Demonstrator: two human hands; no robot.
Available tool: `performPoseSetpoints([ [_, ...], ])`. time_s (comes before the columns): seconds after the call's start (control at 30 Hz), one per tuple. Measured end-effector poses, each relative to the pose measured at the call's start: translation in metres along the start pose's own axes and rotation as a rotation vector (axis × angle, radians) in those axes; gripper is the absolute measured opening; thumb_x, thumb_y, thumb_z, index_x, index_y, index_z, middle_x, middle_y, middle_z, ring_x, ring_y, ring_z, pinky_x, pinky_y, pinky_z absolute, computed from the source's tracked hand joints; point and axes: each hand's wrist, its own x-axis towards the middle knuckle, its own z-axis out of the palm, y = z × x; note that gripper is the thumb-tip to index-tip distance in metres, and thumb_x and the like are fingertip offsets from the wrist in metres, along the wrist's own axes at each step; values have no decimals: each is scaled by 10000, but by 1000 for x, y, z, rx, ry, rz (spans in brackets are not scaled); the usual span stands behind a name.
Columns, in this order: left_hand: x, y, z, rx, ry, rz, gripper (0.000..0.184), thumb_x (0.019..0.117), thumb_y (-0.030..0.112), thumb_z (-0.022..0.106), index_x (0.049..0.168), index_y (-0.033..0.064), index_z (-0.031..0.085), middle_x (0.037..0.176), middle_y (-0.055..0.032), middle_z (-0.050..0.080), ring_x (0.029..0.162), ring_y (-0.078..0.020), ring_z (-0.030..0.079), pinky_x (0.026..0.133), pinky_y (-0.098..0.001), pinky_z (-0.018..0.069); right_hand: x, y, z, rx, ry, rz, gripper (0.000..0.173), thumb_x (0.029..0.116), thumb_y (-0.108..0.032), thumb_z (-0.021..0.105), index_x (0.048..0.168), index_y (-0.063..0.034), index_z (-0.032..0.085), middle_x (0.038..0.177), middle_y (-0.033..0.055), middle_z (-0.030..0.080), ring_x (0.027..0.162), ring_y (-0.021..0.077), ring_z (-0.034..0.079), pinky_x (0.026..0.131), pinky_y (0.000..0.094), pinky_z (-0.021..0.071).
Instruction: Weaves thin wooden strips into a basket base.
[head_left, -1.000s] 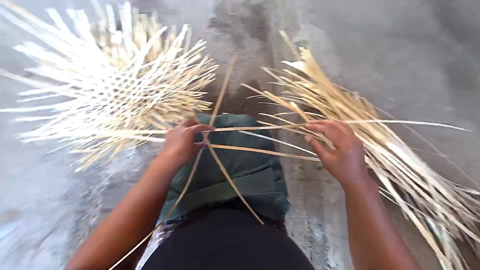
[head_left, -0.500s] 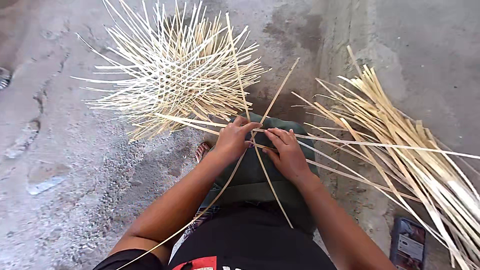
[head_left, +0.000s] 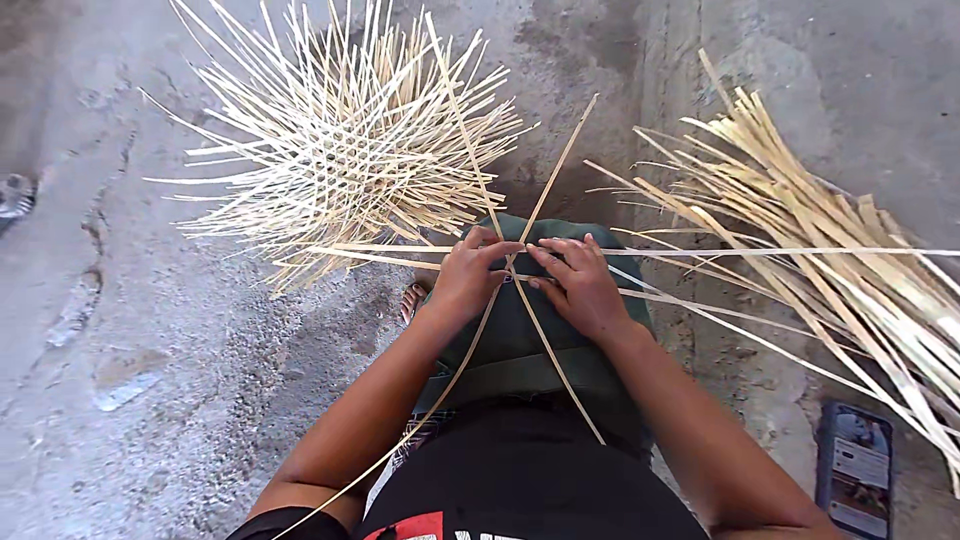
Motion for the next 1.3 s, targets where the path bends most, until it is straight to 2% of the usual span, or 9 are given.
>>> performPoseSetpoints([
  [0.33, 1, -8, 3, -59, 2, 2, 417, 905, 86, 761, 1280, 266, 727, 1300, -109, 600, 1086, -255, 629, 865, -468, 560, -3, 3, 5, -1, 48, -23, 399, 1060, -394, 530, 1387, -209, 666, 1385, 130, 628, 1328, 328, 566, 1186, 624, 314],
  [0.47, 0, -14, -8, -211, -83, 1, 452, 921, 56, 735, 1339, 225, 691, 1266, -118, 566, 862, -162, 580, 648, -289, 494, -4, 2, 4, 58, 73, -12, 377, 1050, -373, 559, 1358, -198, 689, 1359, 111, 646, 1311, 311, 579, 1190, 602, 322],
  [0.57, 2, -11, -7, -187, -72, -6, 456, 911, 48, 742, 1324, 238, 703, 1260, -115, 569, 891, -164, 595, 670, -297, 521, -5, 3, 3, 77, 79, -9, 370, 1042, -372, 576, 1350, -205, 694, 1350, 101, 652, 1305, 306, 583, 1190, 595, 327],
  [0.63, 3, -5, -5, -110, -47, -8, 460, 886, 28, 764, 1294, 234, 722, 1273, -127, 587, 1066, -222, 616, 831, -385, 568, -5, 4, 5, 59, 79, -15, 369, 1042, -373, 579, 1352, -208, 693, 1347, 104, 655, 1299, 314, 588, 1186, 607, 326],
  [0.7, 4, 0, -4, -39, -46, -21, 454, 878, 31, 772, 1279, 240, 731, 1293, -128, 595, 1132, -257, 615, 898, -450, 564, -5, 5, 7, 18, 89, -28, 370, 1049, -381, 565, 1354, -214, 691, 1345, 111, 658, 1288, 324, 597, 1181, 629, 319],
  [0.87, 6, -1, -2, -31, -35, -43, 426, 891, 75, 780, 1269, 268, 736, 1290, -109, 593, 1083, -213, 627, 852, -399, 575, -5, 4, 9, -31, 103, -24, 359, 1051, -377, 563, 1346, -223, 697, 1332, 87, 665, 1280, 306, 601, 1191, 654, 280],
  [1.0, 6, -17, -1, -156, -73, -22, 411, 928, 107, 745, 1306, 268, 718, 1256, -79, 561, 817, -126, 556, 639, -275, 474, -7, 6, 8, 25, 89, -1, 368, 1051, -385, 556, 1362, -238, 685, 1340, 66, 662, 1302, 299, 585, 1197, 642, 280],
  [1.2, 7, -19, 3, -188, -79, -53, 499, 931, 123, 749, 1382, 317, 658, 1258, -88, 539, 839, -135, 559, 639, -272, 486, -6, 10, 8, 78, 95, 12, 366, 1032, -381, 586, 1350, -236, 694, 1321, 52, 675, 1278, 286, 604, 1190, 625, 310],
  [1.3, 8, -11, 3, -73, -84, -36, 467, 931, 114, 748, 1338, 336, 688, 1314, -112, 550, 1100, -214, 589, 826, -391, 557, -6, 15, 9, 140, 116, 2, 403, 1020, -436, 594, 1350, -226, 690, 1347, 40, 667, 1328, 273, 572, 1215, 593, 295],
])
